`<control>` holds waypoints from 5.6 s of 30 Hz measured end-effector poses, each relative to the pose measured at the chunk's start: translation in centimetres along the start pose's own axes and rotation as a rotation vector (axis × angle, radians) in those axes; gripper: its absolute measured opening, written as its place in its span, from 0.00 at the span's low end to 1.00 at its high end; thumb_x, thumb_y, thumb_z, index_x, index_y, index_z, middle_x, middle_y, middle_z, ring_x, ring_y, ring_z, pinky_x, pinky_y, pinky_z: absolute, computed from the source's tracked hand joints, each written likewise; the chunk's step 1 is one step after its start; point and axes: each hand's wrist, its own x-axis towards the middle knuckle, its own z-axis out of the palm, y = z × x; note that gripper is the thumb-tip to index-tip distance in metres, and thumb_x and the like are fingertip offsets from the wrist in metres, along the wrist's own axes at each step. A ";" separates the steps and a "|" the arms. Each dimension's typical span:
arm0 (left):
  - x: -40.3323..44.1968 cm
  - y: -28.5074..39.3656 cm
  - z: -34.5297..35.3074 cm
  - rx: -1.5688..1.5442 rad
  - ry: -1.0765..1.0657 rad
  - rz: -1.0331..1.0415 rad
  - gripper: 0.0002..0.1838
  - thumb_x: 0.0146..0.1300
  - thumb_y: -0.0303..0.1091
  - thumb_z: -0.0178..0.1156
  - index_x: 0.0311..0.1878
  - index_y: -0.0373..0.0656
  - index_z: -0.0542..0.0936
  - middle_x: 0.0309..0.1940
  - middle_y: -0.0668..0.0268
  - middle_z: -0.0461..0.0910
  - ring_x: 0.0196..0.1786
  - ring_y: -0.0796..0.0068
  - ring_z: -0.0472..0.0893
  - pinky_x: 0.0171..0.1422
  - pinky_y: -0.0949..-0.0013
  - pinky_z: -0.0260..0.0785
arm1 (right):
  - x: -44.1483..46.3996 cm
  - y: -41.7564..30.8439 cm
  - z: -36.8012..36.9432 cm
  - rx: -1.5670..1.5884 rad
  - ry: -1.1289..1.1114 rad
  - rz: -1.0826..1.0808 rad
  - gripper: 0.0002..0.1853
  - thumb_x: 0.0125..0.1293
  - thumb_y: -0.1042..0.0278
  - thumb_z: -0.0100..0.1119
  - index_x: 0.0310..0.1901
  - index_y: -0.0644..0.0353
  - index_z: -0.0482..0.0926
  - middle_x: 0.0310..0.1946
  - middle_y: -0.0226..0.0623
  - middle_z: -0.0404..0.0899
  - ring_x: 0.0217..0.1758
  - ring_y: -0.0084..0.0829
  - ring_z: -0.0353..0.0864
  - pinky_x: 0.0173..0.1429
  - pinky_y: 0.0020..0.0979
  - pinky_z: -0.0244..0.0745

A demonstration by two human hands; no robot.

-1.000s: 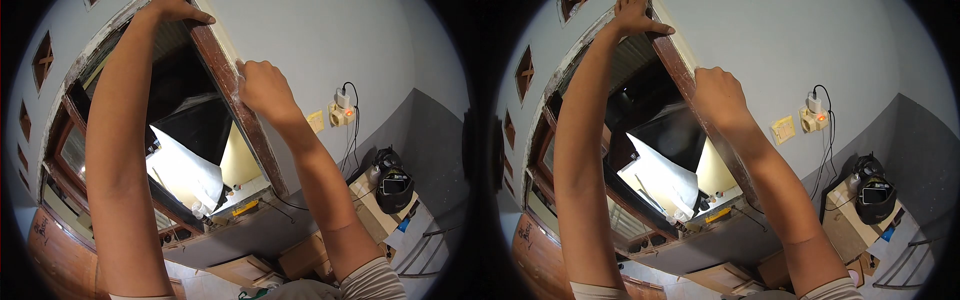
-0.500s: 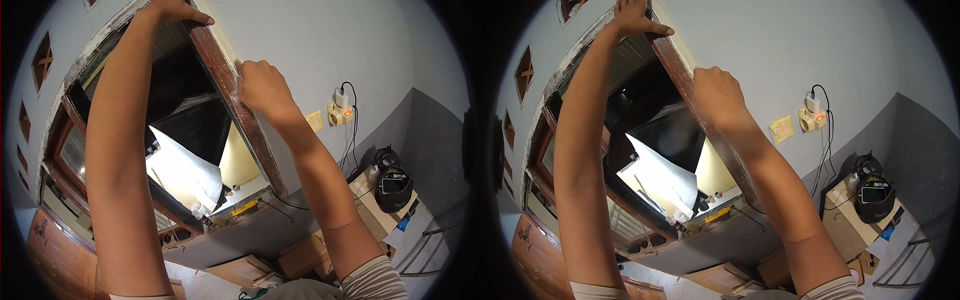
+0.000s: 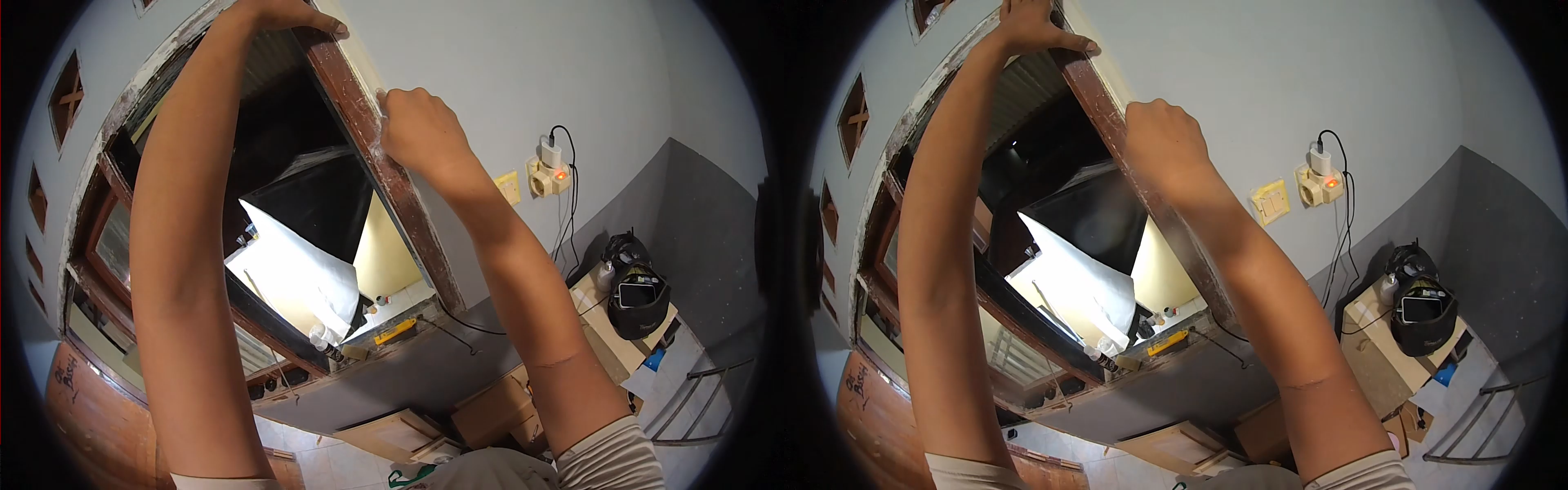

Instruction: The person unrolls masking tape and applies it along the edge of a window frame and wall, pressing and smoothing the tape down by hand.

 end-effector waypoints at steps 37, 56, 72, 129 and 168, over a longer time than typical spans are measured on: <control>-11.3 6.3 7.7 -0.071 0.677 0.121 0.63 0.53 0.79 0.70 0.83 0.45 0.66 0.83 0.49 0.63 0.87 0.50 0.58 0.86 0.31 0.41 | -1.0 0.9 0.1 0.147 -0.024 0.045 0.23 0.67 0.68 0.64 0.62 0.68 0.83 0.46 0.61 0.87 0.52 0.60 0.89 0.61 0.52 0.83; -13.6 8.1 10.6 -0.167 0.440 -0.192 0.82 0.44 0.89 0.68 0.88 0.35 0.48 0.87 0.37 0.42 0.90 0.40 0.37 0.83 0.19 0.26 | -4.5 5.2 5.9 0.458 0.459 -0.209 0.24 0.68 0.69 0.64 0.65 0.59 0.83 0.39 0.51 0.88 0.41 0.52 0.89 0.48 0.48 0.84; -14.0 9.9 6.2 -0.275 0.124 -0.518 0.86 0.39 0.77 0.80 0.87 0.31 0.42 0.88 0.35 0.36 0.91 0.40 0.32 0.87 0.27 0.23 | -6.8 4.2 5.0 0.353 0.293 0.013 0.24 0.70 0.66 0.62 0.66 0.64 0.78 0.33 0.59 0.87 0.40 0.61 0.89 0.46 0.54 0.84; -12.1 7.0 9.9 -0.202 0.406 -0.326 0.90 0.34 0.88 0.75 0.87 0.31 0.44 0.86 0.31 0.40 0.89 0.33 0.37 0.83 0.18 0.27 | -9.8 2.3 1.7 0.111 -0.041 0.145 0.28 0.75 0.55 0.63 0.74 0.53 0.79 0.28 0.54 0.86 0.38 0.57 0.88 0.56 0.52 0.83; -12.2 7.9 8.8 -0.124 0.454 0.084 0.37 0.77 0.62 0.56 0.83 0.57 0.70 0.87 0.66 0.60 0.91 0.57 0.49 0.85 0.26 0.23 | -9.7 2.9 0.7 0.275 -0.192 0.199 0.33 0.73 0.55 0.61 0.79 0.52 0.73 0.33 0.55 0.88 0.47 0.58 0.90 0.62 0.52 0.82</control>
